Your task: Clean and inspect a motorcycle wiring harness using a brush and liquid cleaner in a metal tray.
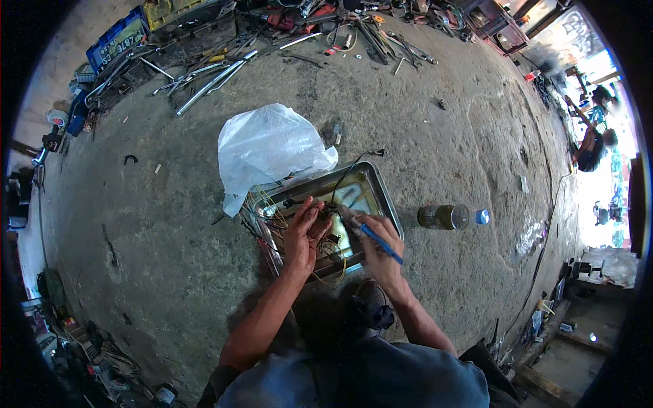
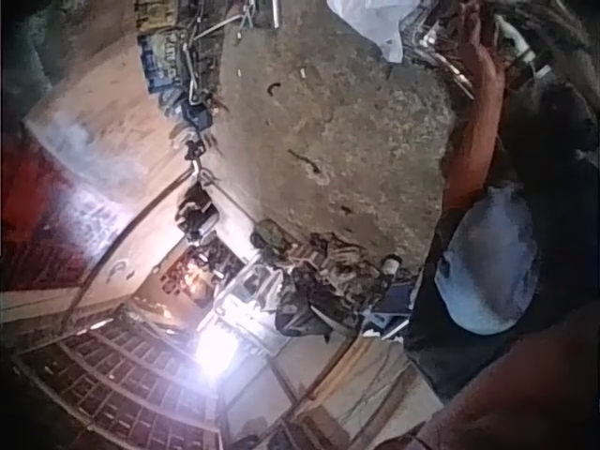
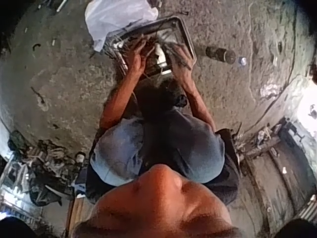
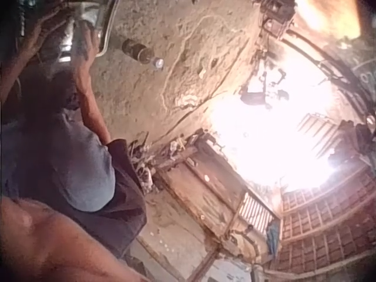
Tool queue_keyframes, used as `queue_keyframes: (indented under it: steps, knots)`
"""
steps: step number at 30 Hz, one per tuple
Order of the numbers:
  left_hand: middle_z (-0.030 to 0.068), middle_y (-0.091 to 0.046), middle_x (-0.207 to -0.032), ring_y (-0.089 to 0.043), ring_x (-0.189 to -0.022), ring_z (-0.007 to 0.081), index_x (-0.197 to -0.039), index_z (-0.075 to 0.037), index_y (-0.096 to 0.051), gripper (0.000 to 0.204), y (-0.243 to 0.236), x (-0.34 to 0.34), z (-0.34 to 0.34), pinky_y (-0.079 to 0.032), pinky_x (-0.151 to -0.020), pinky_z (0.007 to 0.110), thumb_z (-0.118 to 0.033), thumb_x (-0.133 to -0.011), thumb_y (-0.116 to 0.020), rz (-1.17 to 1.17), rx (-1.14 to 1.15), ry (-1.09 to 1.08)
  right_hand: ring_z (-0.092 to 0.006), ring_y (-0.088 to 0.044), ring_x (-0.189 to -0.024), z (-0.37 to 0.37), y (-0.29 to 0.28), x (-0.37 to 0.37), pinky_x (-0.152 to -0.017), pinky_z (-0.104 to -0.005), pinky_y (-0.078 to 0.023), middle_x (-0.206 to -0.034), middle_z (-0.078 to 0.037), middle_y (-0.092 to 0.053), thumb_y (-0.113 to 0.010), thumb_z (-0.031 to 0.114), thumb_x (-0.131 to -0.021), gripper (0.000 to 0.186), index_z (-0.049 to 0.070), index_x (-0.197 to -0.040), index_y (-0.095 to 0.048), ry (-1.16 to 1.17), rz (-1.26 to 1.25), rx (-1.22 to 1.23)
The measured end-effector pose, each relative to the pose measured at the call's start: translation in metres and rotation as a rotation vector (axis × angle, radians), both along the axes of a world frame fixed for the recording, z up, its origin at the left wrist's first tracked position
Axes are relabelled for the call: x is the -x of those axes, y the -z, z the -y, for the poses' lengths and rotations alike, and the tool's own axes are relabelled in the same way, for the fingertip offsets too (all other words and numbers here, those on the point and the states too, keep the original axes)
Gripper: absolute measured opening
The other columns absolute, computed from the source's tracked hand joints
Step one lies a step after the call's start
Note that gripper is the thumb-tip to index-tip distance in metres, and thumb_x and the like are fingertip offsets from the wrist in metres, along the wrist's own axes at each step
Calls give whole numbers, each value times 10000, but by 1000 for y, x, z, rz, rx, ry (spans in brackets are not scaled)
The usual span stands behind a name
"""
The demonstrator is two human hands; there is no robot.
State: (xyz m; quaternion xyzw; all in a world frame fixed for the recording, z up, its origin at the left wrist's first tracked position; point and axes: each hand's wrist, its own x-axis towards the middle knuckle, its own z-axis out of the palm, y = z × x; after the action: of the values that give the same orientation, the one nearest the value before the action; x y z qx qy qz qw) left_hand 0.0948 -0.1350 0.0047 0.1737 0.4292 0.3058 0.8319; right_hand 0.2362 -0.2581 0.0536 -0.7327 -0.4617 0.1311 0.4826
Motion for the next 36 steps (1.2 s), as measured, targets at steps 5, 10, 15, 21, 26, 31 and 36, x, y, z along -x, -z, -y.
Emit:
queue_keyframes:
  steps: [5, 10, 15, 21, 26, 31, 36]
  knots:
    - [121, -658, -1411, -685, -1224, 236, -1512, -78, -537, 468, -3, -9, 1, -552, -1079, 385, -106, -1050, -610, 59, -45, -20, -310, -711, -970, -4, 5, 0, -821, -394, -567, -1134, -135, -710, -752, 22, -898, 301, 22, -1198, -726, -180, 158, 7]
    - [96, -683, -1373, -671, -1228, 183, -1483, -108, -584, 476, -1, -2, -2, -556, -1041, 335, -133, -1019, -684, 41, -40, -23, -294, -720, -983, -2, -1, -2, -844, -375, -571, -1125, -156, -716, -735, 32, -929, 253, 19, -1182, -739, 45, -44, 26]
    - [99, -676, -1385, -664, -1244, 185, -1480, -123, -593, 470, -3, -6, -2, -545, -1058, 365, -141, -1020, -687, 14, -63, -23, -306, -724, -1070, -9, 7, 4, -899, -373, -577, -1180, -155, -707, -710, -25, -917, 304, 29, -1215, -732, -123, 139, 48]
    - [99, -690, -1364, -675, -1220, 181, -1471, -127, -602, 449, 1, -2, -2, -549, -1058, 359, -115, -1027, -668, 8, -43, -30, -322, -717, -1047, -4, 3, -2, -895, -377, -568, -1161, -162, -707, -706, -13, -925, 277, 20, -1198, -736, -22, 62, 17]
    - [104, -691, -1363, -686, -1194, 183, -1471, -116, -599, 452, -3, -7, 2, -557, -1049, 341, -118, -1024, -672, 24, -46, -8, -325, -711, -997, -4, 19, 2, -852, -399, -561, -1169, -154, -716, -735, -3, -899, 298, 21, -1195, -724, -88, 95, 12]
    - [126, -661, -1411, -670, -1227, 200, -1520, -95, -538, 499, 0, -2, -2, -569, -1018, 340, -96, -1034, -648, 6, -69, -22, -302, -720, -1029, -3, 1, 2, -868, -378, -568, -1160, -146, -717, -730, -2, -920, 261, 14, -1180, -732, -6, -37, -11]
    - [122, -698, -1346, -683, -1189, 167, -1455, -76, -612, 433, 2, -10, 2, -570, -1008, 298, -84, -1026, -669, 52, -111, -18, -318, -720, -1005, -8, 7, 6, -869, -387, -569, -1175, -138, -722, -747, 22, -912, 274, 39, -1185, -740, -110, 98, -43]
